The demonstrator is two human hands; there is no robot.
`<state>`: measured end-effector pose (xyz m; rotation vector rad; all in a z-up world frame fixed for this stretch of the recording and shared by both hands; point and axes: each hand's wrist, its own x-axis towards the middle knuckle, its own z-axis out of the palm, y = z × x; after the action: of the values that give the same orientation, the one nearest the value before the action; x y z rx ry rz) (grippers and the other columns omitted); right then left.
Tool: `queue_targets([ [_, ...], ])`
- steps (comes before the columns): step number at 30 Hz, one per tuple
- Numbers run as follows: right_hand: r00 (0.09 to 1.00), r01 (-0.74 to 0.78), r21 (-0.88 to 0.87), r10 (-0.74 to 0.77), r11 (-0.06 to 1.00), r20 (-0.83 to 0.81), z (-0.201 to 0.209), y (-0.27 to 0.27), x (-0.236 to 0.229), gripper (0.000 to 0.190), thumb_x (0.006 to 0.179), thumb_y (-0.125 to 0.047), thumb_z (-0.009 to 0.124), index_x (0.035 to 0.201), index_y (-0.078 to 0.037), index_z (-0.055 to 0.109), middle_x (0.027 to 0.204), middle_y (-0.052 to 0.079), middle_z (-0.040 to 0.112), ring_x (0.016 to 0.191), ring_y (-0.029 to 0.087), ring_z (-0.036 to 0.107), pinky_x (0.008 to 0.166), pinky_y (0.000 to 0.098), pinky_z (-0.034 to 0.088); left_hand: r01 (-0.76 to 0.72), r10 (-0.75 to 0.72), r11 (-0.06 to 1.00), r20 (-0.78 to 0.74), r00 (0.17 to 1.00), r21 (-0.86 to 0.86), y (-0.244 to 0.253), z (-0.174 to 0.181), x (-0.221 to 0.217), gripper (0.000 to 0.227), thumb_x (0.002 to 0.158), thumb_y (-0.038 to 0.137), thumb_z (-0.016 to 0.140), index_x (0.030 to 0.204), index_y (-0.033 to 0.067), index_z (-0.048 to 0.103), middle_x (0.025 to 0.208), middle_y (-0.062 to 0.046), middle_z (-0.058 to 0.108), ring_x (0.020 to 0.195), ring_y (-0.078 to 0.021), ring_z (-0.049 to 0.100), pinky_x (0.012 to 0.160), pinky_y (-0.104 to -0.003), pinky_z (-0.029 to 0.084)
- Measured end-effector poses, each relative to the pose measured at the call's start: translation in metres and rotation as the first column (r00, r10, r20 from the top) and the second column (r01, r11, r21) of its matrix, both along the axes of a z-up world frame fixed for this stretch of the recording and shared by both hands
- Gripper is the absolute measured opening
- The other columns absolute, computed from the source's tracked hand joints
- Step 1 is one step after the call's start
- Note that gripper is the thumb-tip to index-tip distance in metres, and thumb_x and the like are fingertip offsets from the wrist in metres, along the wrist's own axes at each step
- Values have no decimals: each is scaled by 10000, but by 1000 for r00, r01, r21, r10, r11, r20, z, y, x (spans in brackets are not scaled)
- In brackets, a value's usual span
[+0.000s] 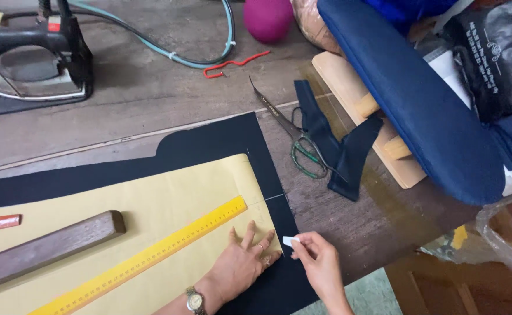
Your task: The person uses a yellow ruler and a white chalk marker to measure and mark lines on a piece of light-colored fabric laid over a dark cloth. They adjust the ruler and draw straight lines along its edge to create a pattern on the fabric.
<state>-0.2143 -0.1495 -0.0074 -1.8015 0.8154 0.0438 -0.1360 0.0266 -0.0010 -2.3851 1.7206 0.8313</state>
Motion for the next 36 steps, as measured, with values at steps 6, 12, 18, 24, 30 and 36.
queue_targets([
  [6, 979, -45, 173, 9, 984, 201, -29, 15, 26, 120, 879, -146, 620, 893, -28, 606, 819, 150, 729, 772, 207, 765, 767, 296, 622, -32, 69, 966, 138, 988, -255, 11, -47, -13, 522, 928, 204, 441, 1447, 204, 384, 1561, -113, 214, 1350, -526, 197, 909, -725, 335],
  [12, 982, -113, 210, 77, 971, 171, -23, 24, 47, 114, 916, -147, 570, 889, -37, 555, 810, 158, 739, 803, 205, 777, 751, 249, 589, -88, 181, 883, 161, 970, -461, 22, -72, -20, 518, 891, 183, 487, 1407, 158, 450, 1519, -121, 326, 1370, -457, 240, 987, -665, 274],
  [18, 987, -115, 262, 81, 958, 136, -49, 16, 46, 84, 921, -135, 568, 904, -55, 544, 901, 164, 750, 887, 242, 785, 765, 250, 576, -174, 267, 747, 51, 962, -642, 33, -72, -15, 382, 906, 163, 530, 1281, 114, 586, 1425, -134, 459, 1338, -390, 348, 1036, -562, 290],
  [24, 998, -64, 272, 53, 960, 45, -28, 19, 52, 102, 911, -146, 580, 878, -54, 553, 898, 180, 758, 878, 217, 777, 785, 281, 595, -856, 552, 431, -668, 500, -284, 58, 3, 10, 334, 911, 232, 501, 1203, 135, 630, 1306, -76, 559, 1242, -257, 476, 1073, -391, 303],
  [30, 997, -71, 276, 60, 959, 46, -49, 13, 51, 103, 920, -157, 571, 916, -58, 544, 899, 164, 755, 874, 219, 780, 747, 272, 591, -639, 757, 446, -117, 643, -627, 145, -72, 22, 303, 764, 182, 664, 1063, 140, 640, 999, -73, 630, 895, -287, 594, 811, -398, 470],
  [36, 994, -66, 224, 84, 972, -71, -7, 22, 58, 115, 926, -170, 570, 937, -56, 559, 954, 145, 776, 903, 187, 781, 802, 264, 598, -834, 897, 431, 60, 438, -344, 208, -92, 15, 486, 695, 483, 731, 1104, 255, 601, 1027, -15, 591, 957, -260, 584, 842, -410, 497],
])
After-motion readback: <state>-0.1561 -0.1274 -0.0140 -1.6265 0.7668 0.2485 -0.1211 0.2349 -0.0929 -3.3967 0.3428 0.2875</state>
